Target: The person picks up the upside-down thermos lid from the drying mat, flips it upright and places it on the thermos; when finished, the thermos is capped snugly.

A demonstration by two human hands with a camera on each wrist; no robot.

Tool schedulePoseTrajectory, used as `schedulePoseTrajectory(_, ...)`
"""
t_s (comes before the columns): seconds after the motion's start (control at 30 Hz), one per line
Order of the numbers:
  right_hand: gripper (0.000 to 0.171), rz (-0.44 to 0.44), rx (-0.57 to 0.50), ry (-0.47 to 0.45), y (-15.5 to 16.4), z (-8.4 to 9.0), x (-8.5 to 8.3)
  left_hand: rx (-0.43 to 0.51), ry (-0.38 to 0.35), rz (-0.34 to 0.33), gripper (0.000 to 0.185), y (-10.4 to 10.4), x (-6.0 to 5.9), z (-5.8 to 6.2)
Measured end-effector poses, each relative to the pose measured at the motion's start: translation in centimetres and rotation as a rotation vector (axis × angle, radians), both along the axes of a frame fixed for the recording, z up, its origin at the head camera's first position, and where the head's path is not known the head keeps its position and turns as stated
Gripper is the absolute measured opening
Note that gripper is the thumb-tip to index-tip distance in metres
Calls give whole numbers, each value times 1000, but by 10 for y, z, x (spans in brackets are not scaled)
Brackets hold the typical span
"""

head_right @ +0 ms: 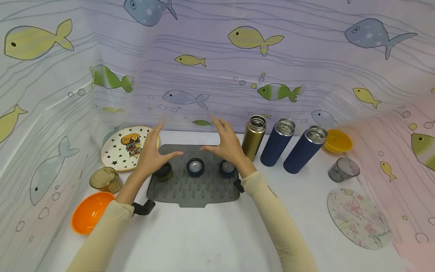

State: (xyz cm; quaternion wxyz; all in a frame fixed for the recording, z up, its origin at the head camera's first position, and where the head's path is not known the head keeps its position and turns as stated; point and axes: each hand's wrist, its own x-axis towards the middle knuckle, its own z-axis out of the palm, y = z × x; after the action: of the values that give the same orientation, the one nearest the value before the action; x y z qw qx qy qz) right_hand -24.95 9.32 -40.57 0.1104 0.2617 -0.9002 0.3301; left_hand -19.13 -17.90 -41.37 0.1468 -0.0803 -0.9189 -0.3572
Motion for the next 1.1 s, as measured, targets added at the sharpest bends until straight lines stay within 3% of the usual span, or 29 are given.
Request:
schedulePoseTrajectory(0.3, 104, 34, -110, -63, -5, -19, 23, 76, -120, -2, 107, -12, 27, -37)
schedulePoseTrajectory(0.63, 98, 100, -177, -155, -17, -31, 42, 44, -306, 60, 103, -20, 39, -67)
schedulePoseTrajectory(0.9, 91, 135, -196, -202, -22, -39, 51, 29, -354, 108, 87, -17, 38, -72)
schedulePoseTrajectory(1.1, 79, 151, -249, -304, -25, -45, 58, 80, -233, 93, 82, 0, 43, -58)
